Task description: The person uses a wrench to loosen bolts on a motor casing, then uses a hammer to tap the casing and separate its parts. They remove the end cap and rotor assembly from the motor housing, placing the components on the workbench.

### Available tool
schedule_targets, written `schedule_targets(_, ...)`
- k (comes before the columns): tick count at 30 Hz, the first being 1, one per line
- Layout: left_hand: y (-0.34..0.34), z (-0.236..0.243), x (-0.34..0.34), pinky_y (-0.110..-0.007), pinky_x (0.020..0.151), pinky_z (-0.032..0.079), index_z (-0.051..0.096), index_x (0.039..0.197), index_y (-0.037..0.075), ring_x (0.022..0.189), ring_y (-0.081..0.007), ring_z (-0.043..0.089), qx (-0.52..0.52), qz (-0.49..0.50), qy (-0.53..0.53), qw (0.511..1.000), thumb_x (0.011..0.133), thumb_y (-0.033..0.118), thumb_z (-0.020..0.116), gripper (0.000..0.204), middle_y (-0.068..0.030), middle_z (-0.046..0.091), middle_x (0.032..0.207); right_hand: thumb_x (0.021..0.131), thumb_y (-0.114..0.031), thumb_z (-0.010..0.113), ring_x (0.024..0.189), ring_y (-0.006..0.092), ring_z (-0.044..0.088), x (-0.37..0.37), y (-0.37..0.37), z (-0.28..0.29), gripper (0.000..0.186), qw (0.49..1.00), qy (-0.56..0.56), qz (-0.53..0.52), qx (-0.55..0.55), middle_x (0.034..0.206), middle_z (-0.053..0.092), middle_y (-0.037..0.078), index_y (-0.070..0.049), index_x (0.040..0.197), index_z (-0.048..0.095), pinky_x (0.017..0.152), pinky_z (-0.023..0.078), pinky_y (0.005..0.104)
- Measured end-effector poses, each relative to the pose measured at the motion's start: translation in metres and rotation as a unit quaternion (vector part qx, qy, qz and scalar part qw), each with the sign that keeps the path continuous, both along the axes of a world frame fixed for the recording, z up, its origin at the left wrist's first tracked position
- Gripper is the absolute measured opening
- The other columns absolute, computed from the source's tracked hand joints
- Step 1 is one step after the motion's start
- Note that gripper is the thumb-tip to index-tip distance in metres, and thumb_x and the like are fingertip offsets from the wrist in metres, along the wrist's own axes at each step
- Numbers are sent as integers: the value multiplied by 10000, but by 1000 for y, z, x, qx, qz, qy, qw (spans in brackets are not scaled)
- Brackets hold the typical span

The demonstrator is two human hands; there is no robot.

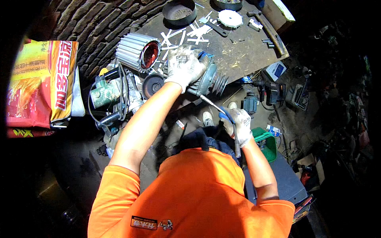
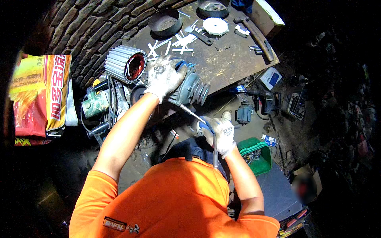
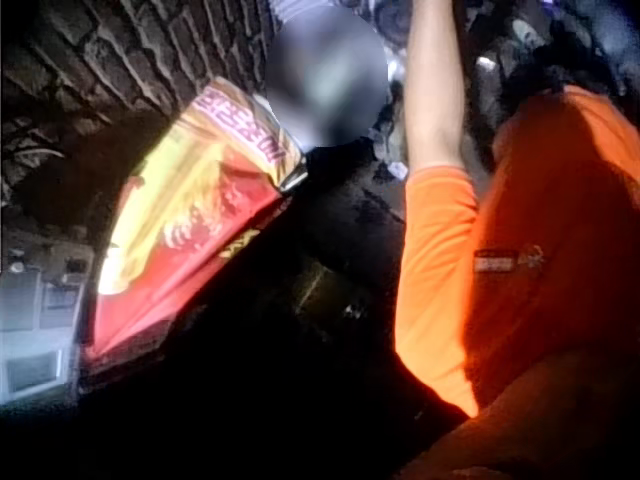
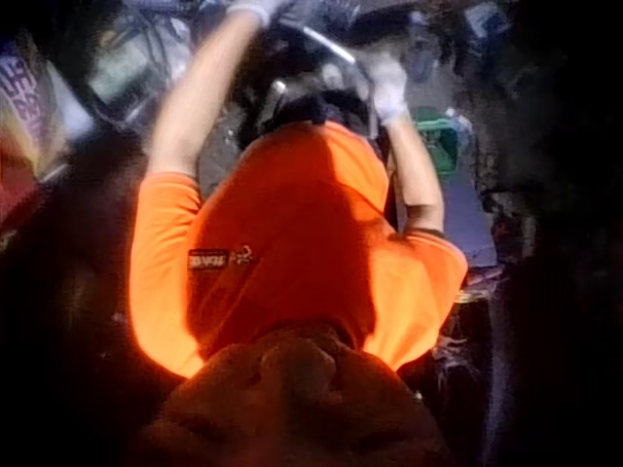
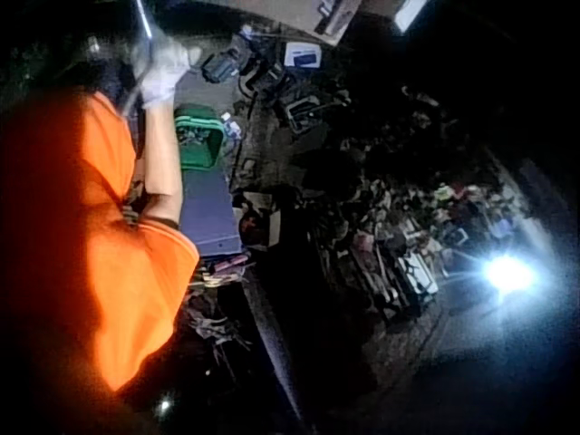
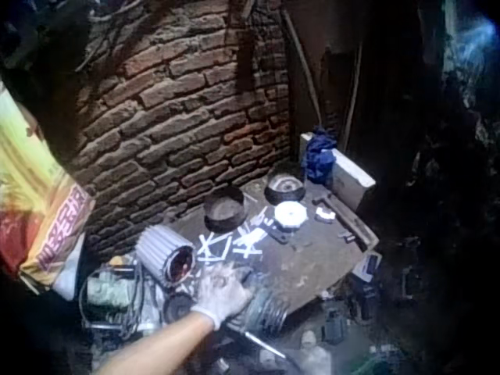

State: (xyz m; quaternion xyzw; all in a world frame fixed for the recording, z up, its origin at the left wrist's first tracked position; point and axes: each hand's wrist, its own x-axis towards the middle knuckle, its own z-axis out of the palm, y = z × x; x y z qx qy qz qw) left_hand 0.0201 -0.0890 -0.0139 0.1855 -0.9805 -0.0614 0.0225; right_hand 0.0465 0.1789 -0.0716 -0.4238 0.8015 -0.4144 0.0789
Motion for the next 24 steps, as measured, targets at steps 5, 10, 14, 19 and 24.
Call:
schedule_targets(5,0,0,0,-475,991,406,743,1085,161,1178,-293,578,-2,5,0,1000,867,459,547,418,-104,667,1206,725,-151,716,678,308,609,-12,-1,6,390,996,80,43,25,767,635,119,-52,1101,696,625,448,414)
schedule_targets(10,2,6,1,-483,1022,390,733,1102,153,1187,-314,567,32,4,-10,999,876,442,545,413,-114,654,1219,659,-146,731,697,288,597,-27,-2,3,510,988,124,85,23,802,625,108,-44,1155,674,640,446,397)
schedule_targets(14,5,5,1,-481,1047,361,724,1121,166,1200,-312,559,17,13,-22,1000,887,463,547,418,-119,646,1234,611,-202,713,682,247,569,-35,-1,12,553,948,295,102,53,766,603,55,-86,1151,694,640,461,388)
schedule_targets(19,4,2,1,-486,1011,365,748,1067,150,1165,-285,576,18,14,0,1000,879,450,566,398,-116,665,1190,615,-240,722,624,257,553,-26,-4,13,506,989,132,64,15,666,571,57,-69,1091,710,582,417,387)
schedule_targets(24,6,4,0,-486,1003,379,749,1056,141,1161,-280,584,16,8,2,1000,869,431,572,388,-114,667,1209,607,-244,711,619,267,558,-34,-3,14,482,990,117,77,30,654,580,59,-61,1052,709,570,405,398)
